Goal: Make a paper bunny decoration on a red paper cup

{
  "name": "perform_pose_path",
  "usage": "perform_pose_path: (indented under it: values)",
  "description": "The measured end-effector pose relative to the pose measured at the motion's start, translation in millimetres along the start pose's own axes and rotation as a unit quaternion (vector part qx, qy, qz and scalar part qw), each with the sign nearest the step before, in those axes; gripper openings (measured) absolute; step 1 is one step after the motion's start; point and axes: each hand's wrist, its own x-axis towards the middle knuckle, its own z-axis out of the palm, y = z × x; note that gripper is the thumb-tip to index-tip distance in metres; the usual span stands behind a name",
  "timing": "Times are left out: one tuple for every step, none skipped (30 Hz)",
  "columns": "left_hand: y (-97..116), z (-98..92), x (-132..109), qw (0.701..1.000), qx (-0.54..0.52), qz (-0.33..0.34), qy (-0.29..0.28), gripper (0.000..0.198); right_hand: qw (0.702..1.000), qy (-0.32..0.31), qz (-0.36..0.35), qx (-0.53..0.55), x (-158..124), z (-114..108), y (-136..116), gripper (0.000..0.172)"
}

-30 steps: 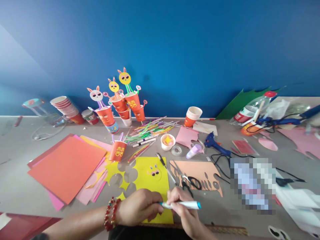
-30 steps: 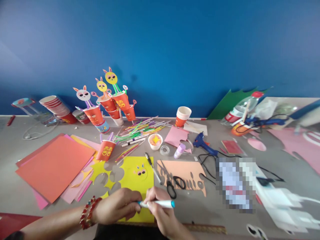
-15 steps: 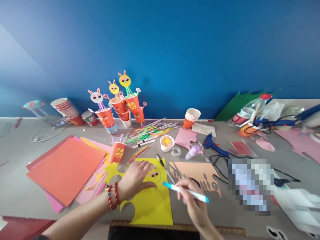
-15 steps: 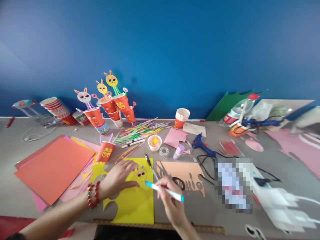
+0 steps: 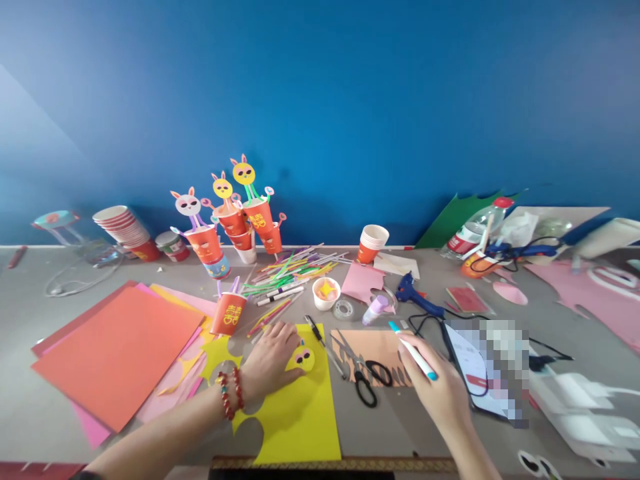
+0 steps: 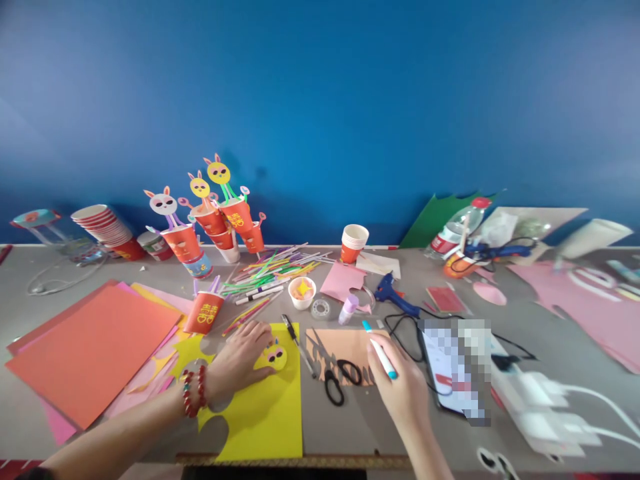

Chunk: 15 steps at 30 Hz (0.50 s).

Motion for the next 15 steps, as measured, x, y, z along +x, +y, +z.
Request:
perform_pose_path:
  values:
    - [0, -0.2, 0, 1.0, -0.005, -0.001, 0.001, 0.04, 1.0, 0.001, -0.014, -0.027, 1, 3, 5, 0.024]
    - [0, -0.4, 0, 1.0, -0.009, -0.003, 0.002, 0.041, 0.998, -0.001, -0.026, -0.052, 2, 5, 10, 0.025]
    - [0, -0.5, 0, 1.0, -0.015, -0.003, 0.003, 0.041, 0.997, -0.008, -0.037, -0.073, 3, 8, 13, 0.027]
    - [0, -0.5, 0, 1.0, -0.021, -0.001, 0.004, 0.042, 0.994, -0.016, -0.051, -0.091, 4, 10, 16, 0.029]
    - [1, -0.4, 0, 1.0, -0.028, 0.002, 0.005, 0.042, 0.992, -0.023, -0.064, -0.106, 5, 12, 19, 0.031]
    - [1, -0.3, -1, 0.999, -0.037, 0.005, 0.006, 0.041, 0.99, -0.029, -0.075, -0.118, 6, 13, 21, 0.034]
    - [1, -0.2, -1, 0.999, -0.045, 0.007, 0.004, 0.039, 0.988, -0.032, -0.082, -0.128, 7, 14, 22, 0.037]
    - [2, -0.1, -2, 0.999, -0.053, 0.006, 0.0, 0.037, 0.986, -0.034, -0.086, -0.136, 7, 15, 23, 0.04]
    - [2, 0.0, -3, 0.998, -0.06, 0.004, -0.004, 0.035, 0.986, -0.034, -0.087, -0.142, 8, 15, 24, 0.043]
    - [2, 0.2, -3, 0.998, -0.068, -0.001, -0.008, 0.032, 0.985, -0.033, -0.088, -0.146, 8, 15, 25, 0.045]
    - [2, 0.4, -4, 0.997, -0.077, -0.004, -0.012, 0.031, 0.984, -0.033, -0.09, -0.149, 9, 15, 25, 0.047]
    - [2, 0.7, -4, 0.996, -0.086, -0.006, -0.015, 0.03, 0.983, -0.032, -0.096, -0.15, 8, 16, 26, 0.049]
    - [1, 1.2, -5, 0.995, -0.097, -0.006, -0.017, 0.03, 0.983, -0.031, -0.1, -0.153, 8, 16, 27, 0.051]
    - [0, 2.0, -5, 0.994, -0.107, -0.004, -0.02, 0.031, 0.982, -0.033, -0.102, -0.156, 7, 16, 28, 0.053]
    - [-1, 3.0, -5, 0.993, -0.117, 0.0, -0.022, 0.032, 0.981, -0.034, -0.102, -0.16, 6, 16, 30, 0.055]
